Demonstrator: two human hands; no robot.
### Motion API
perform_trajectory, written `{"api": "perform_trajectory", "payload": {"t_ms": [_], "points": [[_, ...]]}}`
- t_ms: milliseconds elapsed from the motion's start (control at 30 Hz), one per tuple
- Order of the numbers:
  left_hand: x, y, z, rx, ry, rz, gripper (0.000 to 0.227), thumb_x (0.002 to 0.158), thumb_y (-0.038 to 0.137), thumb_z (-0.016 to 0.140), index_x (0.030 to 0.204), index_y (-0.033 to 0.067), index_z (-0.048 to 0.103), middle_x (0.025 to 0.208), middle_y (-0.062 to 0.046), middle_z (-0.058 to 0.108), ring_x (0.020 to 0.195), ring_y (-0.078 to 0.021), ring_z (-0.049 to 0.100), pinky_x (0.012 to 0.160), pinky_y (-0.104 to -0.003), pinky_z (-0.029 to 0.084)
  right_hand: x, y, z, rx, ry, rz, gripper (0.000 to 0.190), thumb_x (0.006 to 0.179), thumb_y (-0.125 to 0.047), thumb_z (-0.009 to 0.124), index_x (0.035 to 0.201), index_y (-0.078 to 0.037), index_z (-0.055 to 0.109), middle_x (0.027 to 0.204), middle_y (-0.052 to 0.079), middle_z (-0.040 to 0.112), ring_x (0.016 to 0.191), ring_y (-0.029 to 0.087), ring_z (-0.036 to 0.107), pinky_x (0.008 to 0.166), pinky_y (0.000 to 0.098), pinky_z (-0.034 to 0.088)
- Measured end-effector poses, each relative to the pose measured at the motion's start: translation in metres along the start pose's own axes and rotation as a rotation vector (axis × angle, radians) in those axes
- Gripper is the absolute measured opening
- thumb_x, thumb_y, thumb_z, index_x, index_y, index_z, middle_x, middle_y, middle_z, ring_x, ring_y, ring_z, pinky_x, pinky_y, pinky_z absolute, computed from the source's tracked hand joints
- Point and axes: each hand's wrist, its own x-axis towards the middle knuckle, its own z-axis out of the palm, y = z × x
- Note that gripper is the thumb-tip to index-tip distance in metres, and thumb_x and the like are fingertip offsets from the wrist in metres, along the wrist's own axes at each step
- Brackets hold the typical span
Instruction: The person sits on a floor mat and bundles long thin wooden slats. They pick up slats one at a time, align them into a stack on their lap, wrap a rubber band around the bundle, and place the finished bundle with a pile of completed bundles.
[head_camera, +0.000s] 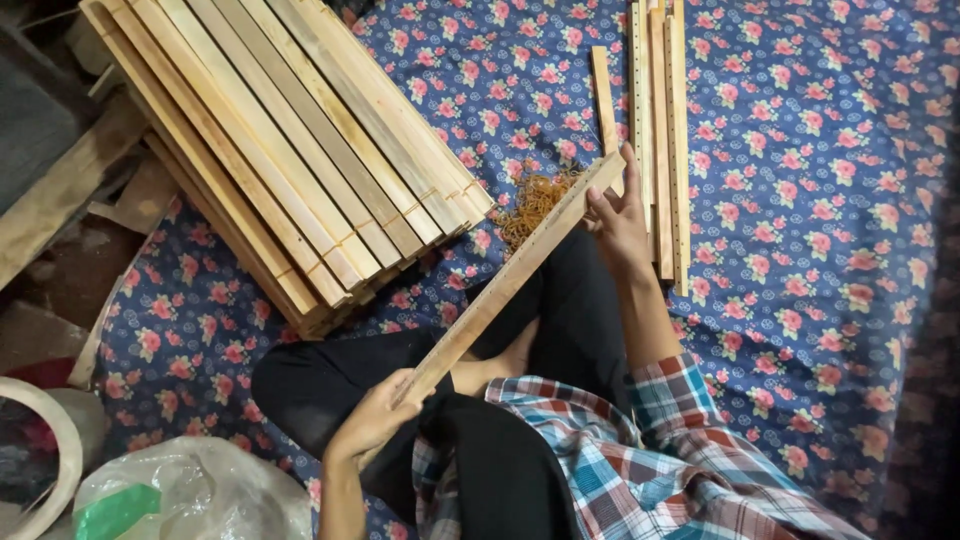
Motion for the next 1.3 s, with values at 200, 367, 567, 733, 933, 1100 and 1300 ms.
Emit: {"api": "perform_trajectory", "payload": {"t_ms": [200, 367, 567, 733, 933, 1100, 1300], "points": [[0.003, 0.002, 0.014, 0.886, 0.168, -0.099, 0.043, 0.071, 0.038, 0.077, 0.096, 0.0078, 0.060, 0.087, -0.012, 0.074, 0.073, -0.0301, 0.070, 0.074, -0.040, 0.055, -0.012, 0.013, 0.001, -0.023, -0.024, 0.026, 0.074, 0.096, -0.004, 0.064, 0.159, -0.025, 0.031, 0.105, 0.015, 0.067, 0.074, 0.014, 0.063, 0.053, 0.0172, 0.049], [0.021, -0.031, 0.029, 1.083, 0.229, -0.048, 0.064, 0.068, 0.032, 0.089, 0.109, 0.0131, 0.043, 0.097, -0.012, 0.072, 0.088, -0.0378, 0.072, 0.076, -0.050, 0.056, -0.024, 0.016, -0.003, -0.042, 0.047, 0.032, 0.071, 0.098, 0.001, 0.061, 0.158, -0.022, 0.032, 0.084, 0.007, 0.062, 0.062, 0.009, 0.055, 0.048, 0.0166, 0.045], [0.010, -0.029, 0.055, 0.917, 0.334, 0.392, 0.063, 0.084, -0.004, 0.052, 0.146, 0.0069, 0.040, 0.122, -0.020, 0.062, 0.104, -0.0413, 0.066, 0.088, -0.048, 0.053, -0.021, 0.039, -0.030, 0.056, 0.095, 0.116, 0.070, 0.094, 0.002, 0.065, 0.154, -0.022, 0.038, 0.093, 0.007, 0.064, 0.075, 0.012, 0.060, 0.075, 0.0317, 0.053], [0.001, -0.021, 0.053, 0.946, 0.313, 0.313, 0.067, 0.082, -0.003, 0.055, 0.146, 0.0091, 0.040, 0.123, -0.019, 0.062, 0.103, -0.0426, 0.065, 0.088, -0.051, 0.053, -0.028, 0.046, -0.026, -0.030, 0.103, 0.153, 0.071, 0.092, 0.001, 0.066, 0.152, -0.022, 0.036, 0.108, 0.018, 0.068, 0.090, 0.023, 0.069, 0.083, 0.0422, 0.057], [0.087, -0.008, 0.090, 1.273, 0.561, 0.721, 0.095, 0.064, 0.012, 0.084, 0.149, 0.0071, 0.043, 0.125, -0.014, 0.060, 0.109, -0.0322, 0.065, 0.092, -0.043, 0.055, -0.029, 0.058, -0.023, -0.056, 0.154, 0.067, 0.070, 0.092, -0.001, 0.075, 0.149, -0.028, 0.045, 0.117, 0.019, 0.071, 0.090, 0.022, 0.076, 0.070, 0.0316, 0.069], [0.137, 0.037, 0.144, 1.375, 0.724, 0.995, 0.104, 0.060, 0.027, 0.093, 0.150, 0.0079, 0.045, 0.134, -0.013, 0.056, 0.112, -0.0266, 0.062, 0.099, -0.041, 0.051, -0.041, 0.045, -0.017, -0.094, 0.138, 0.078, 0.071, 0.093, -0.002, 0.075, 0.151, -0.027, 0.043, 0.120, 0.020, 0.071, 0.093, 0.024, 0.076, 0.071, 0.0341, 0.069], [0.119, 0.050, 0.141, 1.207, 0.441, 0.943, 0.077, 0.080, 0.006, 0.076, 0.149, -0.0027, 0.043, 0.133, -0.023, 0.057, 0.108, -0.0361, 0.066, 0.090, -0.043, 0.057, -0.044, 0.049, -0.029, -0.014, 0.135, 0.112, 0.072, 0.091, -0.001, 0.076, 0.149, -0.026, 0.042, 0.125, 0.021, 0.068, 0.091, 0.024, 0.077, 0.066, 0.0296, 0.068]]}}
